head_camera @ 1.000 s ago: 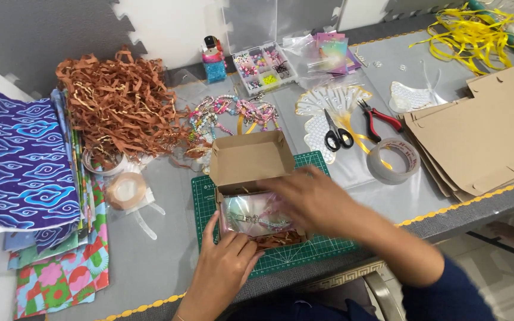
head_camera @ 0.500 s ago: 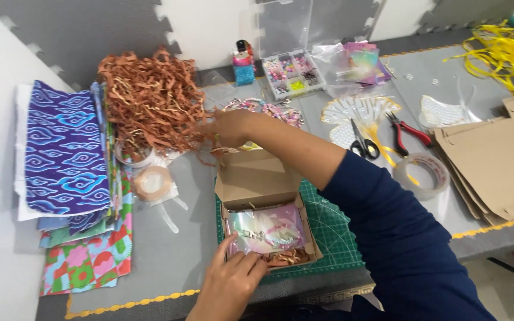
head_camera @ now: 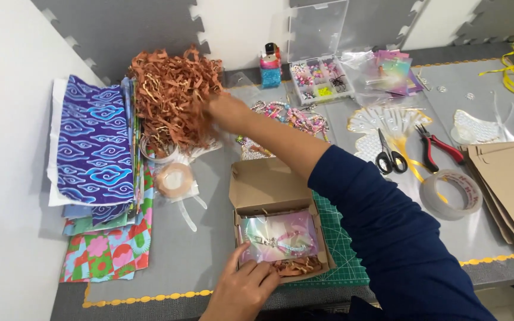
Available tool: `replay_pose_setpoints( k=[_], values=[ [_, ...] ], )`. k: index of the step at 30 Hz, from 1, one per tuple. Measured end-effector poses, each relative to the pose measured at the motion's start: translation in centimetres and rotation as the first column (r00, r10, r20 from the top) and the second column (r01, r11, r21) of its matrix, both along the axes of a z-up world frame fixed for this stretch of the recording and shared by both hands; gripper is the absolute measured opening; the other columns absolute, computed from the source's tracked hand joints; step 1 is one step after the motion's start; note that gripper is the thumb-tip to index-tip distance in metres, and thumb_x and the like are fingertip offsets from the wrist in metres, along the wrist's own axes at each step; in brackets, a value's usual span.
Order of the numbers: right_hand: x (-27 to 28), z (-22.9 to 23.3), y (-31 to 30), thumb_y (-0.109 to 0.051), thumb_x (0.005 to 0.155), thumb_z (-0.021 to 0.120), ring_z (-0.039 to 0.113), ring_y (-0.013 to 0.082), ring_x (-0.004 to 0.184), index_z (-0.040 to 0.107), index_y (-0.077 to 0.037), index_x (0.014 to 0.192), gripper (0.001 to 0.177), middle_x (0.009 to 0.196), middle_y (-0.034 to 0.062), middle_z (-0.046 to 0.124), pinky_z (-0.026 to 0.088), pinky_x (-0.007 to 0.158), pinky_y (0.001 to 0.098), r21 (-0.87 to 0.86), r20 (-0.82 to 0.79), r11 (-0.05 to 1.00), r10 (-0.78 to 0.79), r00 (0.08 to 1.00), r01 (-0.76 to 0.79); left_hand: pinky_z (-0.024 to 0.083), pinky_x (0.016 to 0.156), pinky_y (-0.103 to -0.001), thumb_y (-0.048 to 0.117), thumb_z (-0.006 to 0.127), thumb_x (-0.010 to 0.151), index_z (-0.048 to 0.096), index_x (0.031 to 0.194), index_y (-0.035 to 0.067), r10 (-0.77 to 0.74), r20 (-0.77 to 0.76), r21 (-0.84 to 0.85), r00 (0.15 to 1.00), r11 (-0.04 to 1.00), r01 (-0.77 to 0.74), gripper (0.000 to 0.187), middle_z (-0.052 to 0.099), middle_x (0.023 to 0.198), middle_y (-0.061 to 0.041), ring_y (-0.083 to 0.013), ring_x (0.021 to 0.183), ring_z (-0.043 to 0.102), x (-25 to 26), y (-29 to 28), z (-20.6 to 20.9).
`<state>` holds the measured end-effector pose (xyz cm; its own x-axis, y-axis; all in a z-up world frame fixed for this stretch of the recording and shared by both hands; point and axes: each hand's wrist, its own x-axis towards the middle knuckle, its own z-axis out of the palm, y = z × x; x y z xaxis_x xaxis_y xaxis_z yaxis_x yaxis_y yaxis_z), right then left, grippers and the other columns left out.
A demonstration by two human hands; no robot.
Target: Assembling a small cardboard box, filling it with decorative shredded paper, placing a small item inside, and preparing wrapping paper.
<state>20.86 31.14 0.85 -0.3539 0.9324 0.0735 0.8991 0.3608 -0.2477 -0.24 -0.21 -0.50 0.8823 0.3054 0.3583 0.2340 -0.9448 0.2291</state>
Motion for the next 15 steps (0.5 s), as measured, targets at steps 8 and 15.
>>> replay_pose_setpoints(
  k=[8,15],
  values=[
    [3.3,2.9,-1.8,0.007,0.084,0.044,0.054,0.0362,0.121,0.064,-0.015,0.134,0.058,0.138,0.0128,0.051,0.046,0.090,0.0502,-0.267,-0.106,0.948,0.149,0.983,-0.173,0.043,0.108,-0.060,0.001,0.068,0.094,0.068,0.095,0.009,0.003,0.045,0.051,0.999,0.999,-0.005,0.007,0.066,0.090,-0.008,-0.0225,0.079,0.066,0.6,0.2,0.8],
    [5.3,8.7,-10.9,0.007,0.088,0.040,0.068,0.0457,0.073,0.065,-0.016,0.123,0.048,0.155,0.0229,0.038,0.041,0.047,0.0526,-0.030,-0.040,0.999,0.040,0.998,-0.041,0.038,0.116,-0.058,-0.005,0.058,0.092,0.064,0.095,0.007,0.027,0.069,0.150,0.997,0.988,-0.037,0.014,0.058,0.084,-0.006,-0.0190,0.067,0.059,0.9,0.4,1.9]
  ],
)
